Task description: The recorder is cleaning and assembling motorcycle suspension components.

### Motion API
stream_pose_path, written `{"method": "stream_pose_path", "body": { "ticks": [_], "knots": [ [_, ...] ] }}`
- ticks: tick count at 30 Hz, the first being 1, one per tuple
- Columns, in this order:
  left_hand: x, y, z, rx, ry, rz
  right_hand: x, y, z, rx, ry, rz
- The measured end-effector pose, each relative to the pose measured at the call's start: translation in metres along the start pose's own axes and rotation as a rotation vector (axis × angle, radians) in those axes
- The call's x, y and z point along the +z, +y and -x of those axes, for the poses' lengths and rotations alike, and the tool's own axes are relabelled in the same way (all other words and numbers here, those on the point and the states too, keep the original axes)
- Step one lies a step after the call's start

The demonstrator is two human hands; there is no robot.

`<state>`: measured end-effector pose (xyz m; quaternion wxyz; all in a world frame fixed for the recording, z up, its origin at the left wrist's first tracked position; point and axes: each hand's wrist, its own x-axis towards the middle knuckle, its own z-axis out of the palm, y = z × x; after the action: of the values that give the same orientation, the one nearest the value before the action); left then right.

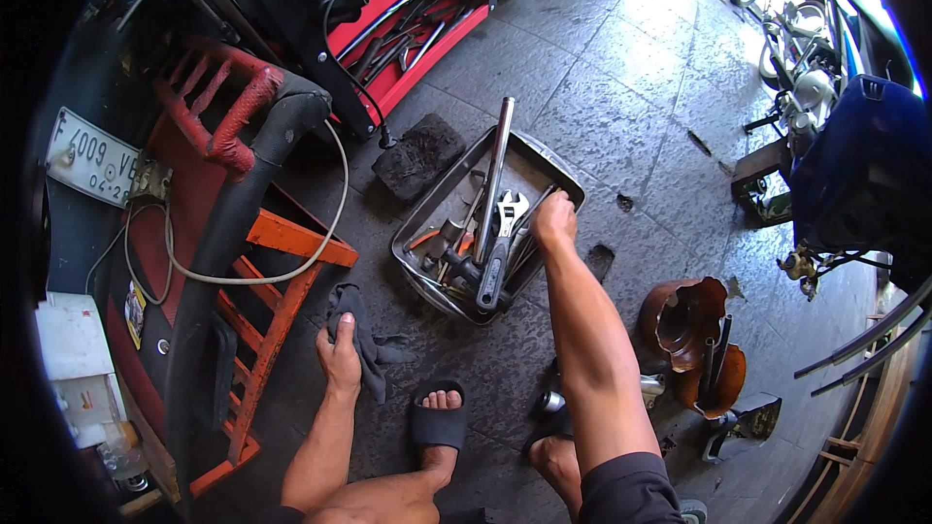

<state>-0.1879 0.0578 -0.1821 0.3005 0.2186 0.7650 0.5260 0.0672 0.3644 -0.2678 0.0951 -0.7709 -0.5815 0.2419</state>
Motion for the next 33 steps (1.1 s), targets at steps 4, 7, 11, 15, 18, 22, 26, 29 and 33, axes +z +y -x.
{"method": "stream_pose_path", "body": {
  "ticks": [4,7,11,15,18,22,26,29,33],
  "knots": [
    [0.016,0.014,-0.002,0.051,-0.004,-0.181,0.005,0.005,-0.014,0.135,-0.006,-0.009],
    [0.021,0.010,-0.013,0.117,-0.007,-0.308,-0.014,-0.016,0.008,0.140,0.038,-0.071],
    [0.075,0.046,-0.035,0.134,-0.114,-0.329,-0.051,-0.003,0.038,-0.040,-0.028,-0.324],
    [0.121,0.046,-0.073,0.532,-0.041,-0.595,-0.079,-0.038,0.104,-0.069,-0.336,-0.714],
    [0.144,0.065,-0.059,0.719,-0.044,-0.340,-0.077,-0.050,0.132,-0.273,-0.339,-0.670],
    [0.137,0.084,-0.040,-0.266,-0.524,0.334,-0.074,-0.059,0.147,-0.434,-0.485,-0.751],
    [0.115,0.022,-0.048,-0.180,-0.255,0.287,-0.027,-0.047,0.140,-0.528,-0.364,-0.397],
    [0.107,-0.013,-0.043,0.137,-0.158,-0.217,0.006,-0.054,0.161,-0.661,-0.274,0.218],
    [0.120,-0.021,-0.038,0.287,-0.243,-0.451,0.005,-0.069,0.161,-0.499,-0.429,0.725]
  ]
}}
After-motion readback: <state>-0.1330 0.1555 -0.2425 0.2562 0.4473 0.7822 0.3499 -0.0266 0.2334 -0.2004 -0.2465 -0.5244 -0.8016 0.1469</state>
